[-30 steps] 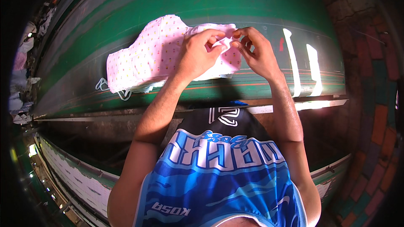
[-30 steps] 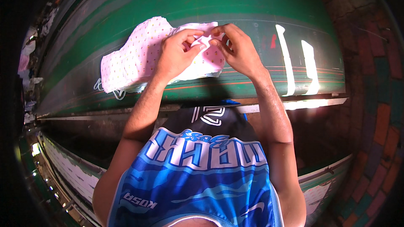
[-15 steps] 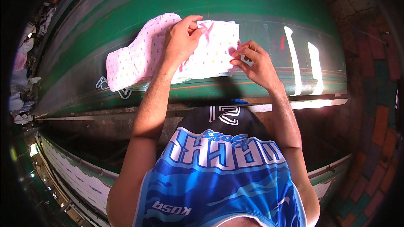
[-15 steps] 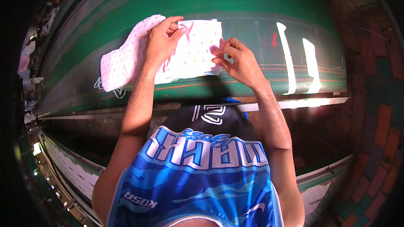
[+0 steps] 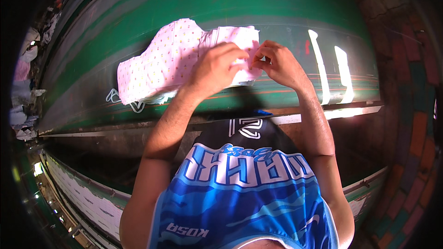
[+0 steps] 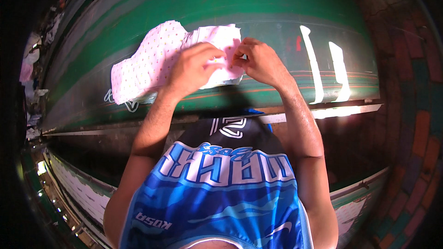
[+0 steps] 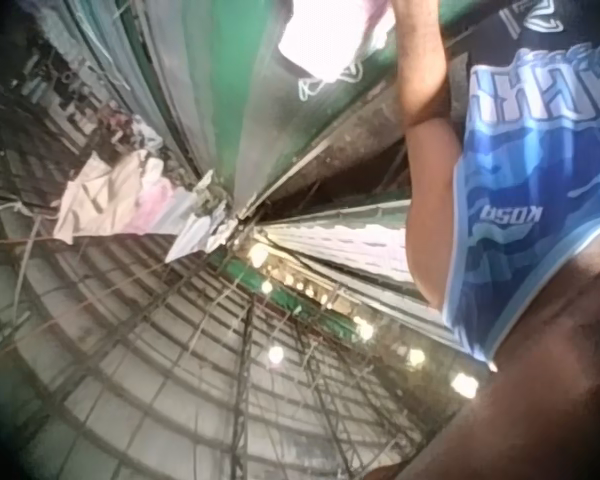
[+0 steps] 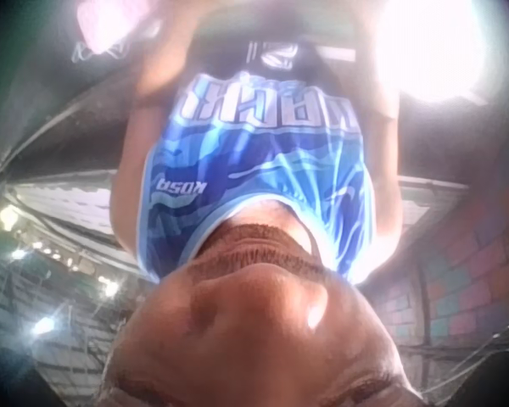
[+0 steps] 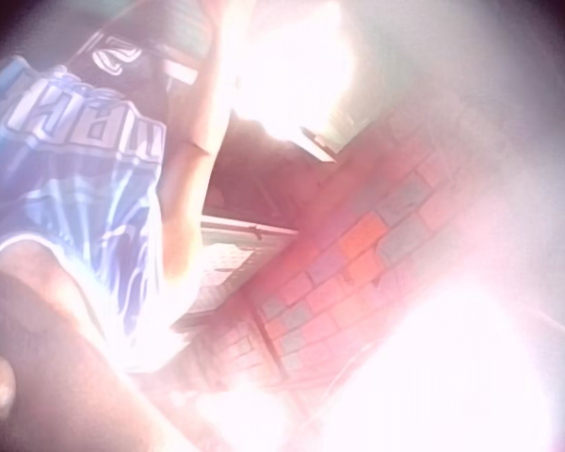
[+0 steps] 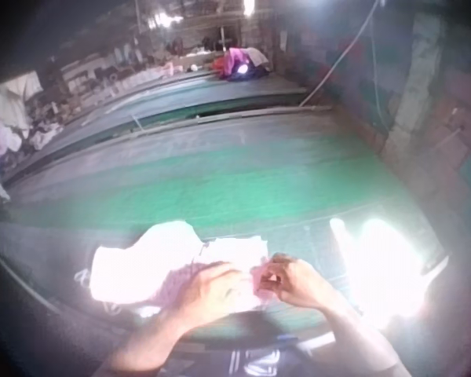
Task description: The person hand-sews pink patterned fabric face masks on a green work surface. They repeatedly insert a needle and thread through the mask edges, pull the thread, and adjust the fabric. The person handles multiple masks, stacking some and moving others aside during the process.
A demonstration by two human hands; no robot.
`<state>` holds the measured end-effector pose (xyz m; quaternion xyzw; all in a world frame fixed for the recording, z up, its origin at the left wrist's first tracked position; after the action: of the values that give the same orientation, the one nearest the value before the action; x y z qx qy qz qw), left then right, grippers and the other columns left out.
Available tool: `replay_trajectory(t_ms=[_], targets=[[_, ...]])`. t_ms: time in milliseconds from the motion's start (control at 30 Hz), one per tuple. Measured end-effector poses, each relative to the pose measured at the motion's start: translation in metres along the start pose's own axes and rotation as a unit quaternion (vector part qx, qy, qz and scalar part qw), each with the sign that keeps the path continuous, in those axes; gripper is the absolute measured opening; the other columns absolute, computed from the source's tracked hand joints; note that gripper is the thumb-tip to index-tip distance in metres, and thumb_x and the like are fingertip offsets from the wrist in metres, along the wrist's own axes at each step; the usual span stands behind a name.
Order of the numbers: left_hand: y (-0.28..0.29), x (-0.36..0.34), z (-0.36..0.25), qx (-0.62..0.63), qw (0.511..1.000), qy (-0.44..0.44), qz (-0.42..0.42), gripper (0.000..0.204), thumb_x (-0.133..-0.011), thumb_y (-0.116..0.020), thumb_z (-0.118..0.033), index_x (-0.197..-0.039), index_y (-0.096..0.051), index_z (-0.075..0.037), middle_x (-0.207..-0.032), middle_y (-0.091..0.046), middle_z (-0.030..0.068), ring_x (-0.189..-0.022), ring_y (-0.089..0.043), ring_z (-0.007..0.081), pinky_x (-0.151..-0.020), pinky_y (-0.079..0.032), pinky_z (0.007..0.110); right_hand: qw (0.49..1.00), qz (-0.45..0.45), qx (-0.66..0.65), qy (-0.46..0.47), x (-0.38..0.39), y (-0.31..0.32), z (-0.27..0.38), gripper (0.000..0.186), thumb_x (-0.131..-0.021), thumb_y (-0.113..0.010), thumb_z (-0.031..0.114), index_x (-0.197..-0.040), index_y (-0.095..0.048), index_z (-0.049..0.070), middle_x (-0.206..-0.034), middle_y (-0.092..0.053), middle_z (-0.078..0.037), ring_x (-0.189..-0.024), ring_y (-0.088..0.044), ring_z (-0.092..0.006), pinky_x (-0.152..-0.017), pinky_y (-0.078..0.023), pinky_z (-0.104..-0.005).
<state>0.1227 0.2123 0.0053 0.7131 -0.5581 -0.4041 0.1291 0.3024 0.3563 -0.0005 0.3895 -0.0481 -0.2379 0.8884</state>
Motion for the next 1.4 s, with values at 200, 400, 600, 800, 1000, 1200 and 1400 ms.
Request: replay_trajectory(t_ms=[200,400,600,800,1000,1200,1400], targets=[[-0.014,-0.001,0.002,-0.019,0.991,0.084,0.106,0.017,-0.09,-0.081,-0.014,-0.104,-0.077,-0.003,-0.096,-0.077,0.0143,-0.102,-0.073,0.0354,-0.093,-0.058,0.048,0.998,-0.04,-0.039,-0.009,0.0,0.012,0.004,0.009,-0.094,-0.08,0.003,-0.103,-0.08,0.002,-0.101,-0.075,-0.011,-0.085,-0.073,-0.0239,-0.074,-0.057,-0.0375],[-0.012,-0.006,0.008,0.014,0.993,0.082,0.078,0.02,-0.09,-0.085,-0.01,-0.107,-0.079,-0.001,-0.093,-0.079,0.0158,-0.093,-0.077,0.0338,-0.085,-0.06,0.046,0.995,-0.01,-0.093,-0.043,0.018,0.007,-0.001,0.012,-0.096,-0.085,0.007,-0.106,-0.08,0.003,-0.097,-0.076,-0.006,-0.08,-0.067,-0.0155,-0.07,-0.053,-0.0338],[-0.006,-0.004,0.01,-0.016,0.992,0.074,0.103,0.024,-0.099,-0.076,-0.007,-0.122,-0.08,-0.003,-0.108,-0.08,0.0183,-0.104,-0.076,0.0364,-0.093,-0.06,0.044,0.991,-0.025,-0.108,-0.07,0.025,0.002,0.001,0.031,-0.089,-0.093,0.014,-0.114,-0.077,0.005,-0.098,-0.076,-0.007,-0.08,-0.066,-0.0184,-0.069,-0.054,-0.0373],[-0.005,-0.006,0.009,0.014,0.989,0.086,0.121,0.021,-0.102,-0.071,-0.006,-0.122,-0.078,-0.002,-0.108,-0.075,0.0171,-0.103,-0.073,0.0361,-0.093,-0.057,0.045,0.991,-0.084,-0.101,0.017,0.023,-0.007,0.003,0.047,-0.085,-0.096,0.02,-0.123,-0.074,0.007,-0.119,-0.071,-0.009,-0.093,-0.067,-0.0236,-0.077,-0.056,-0.0383],[-0.003,-0.011,0.006,-0.005,0.989,0.107,0.107,0.009,-0.1,-0.07,-0.003,-0.104,-0.077,0.001,-0.097,-0.073,0.0155,-0.091,-0.074,0.0356,-0.083,-0.058,0.046,0.986,-0.139,-0.04,0.078,0.013,-0.02,-0.001,0.053,-0.082,-0.097,0.024,-0.126,-0.075,0.007,-0.132,-0.066,-0.011,-0.117,-0.067,-0.0305,-0.093,-0.059,-0.042],[-0.002,-0.006,0.024,0.121,0.974,0.171,0.088,0.007,-0.098,-0.078,-0.003,-0.104,-0.078,0.001,-0.091,-0.07,0.0086,-0.072,-0.065,0.0147,-0.065,-0.052,0.033,0.974,-0.18,-0.001,0.138,0.004,-0.017,0.005,0.049,-0.081,-0.097,0.023,-0.122,-0.075,0.009,-0.135,-0.065,-0.012,-0.123,-0.062,-0.0354,-0.103,-0.055,-0.0474],[0.002,-0.007,0.03,0.097,0.978,0.137,0.127,0.012,-0.104,-0.074,-0.01,-0.109,-0.078,0.001,-0.097,-0.073,0.0099,-0.086,-0.068,0.0195,-0.078,-0.056,0.035,0.964,-0.217,0.01,0.156,0.004,-0.019,0.013,0.042,-0.079,-0.097,0.014,-0.113,-0.073,0.009,-0.139,-0.064,-0.011,-0.123,-0.061,-0.035,-0.101,-0.056,-0.0466]])
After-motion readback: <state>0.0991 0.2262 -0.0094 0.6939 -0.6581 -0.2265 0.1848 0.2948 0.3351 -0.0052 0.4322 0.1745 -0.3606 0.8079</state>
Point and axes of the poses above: each hand's wrist, its own x-axis away from the middle knuckle, its own y-axis out of the back of the hand, z = x × y, the point moved 2 cm from there along -x, towards the middle knuckle
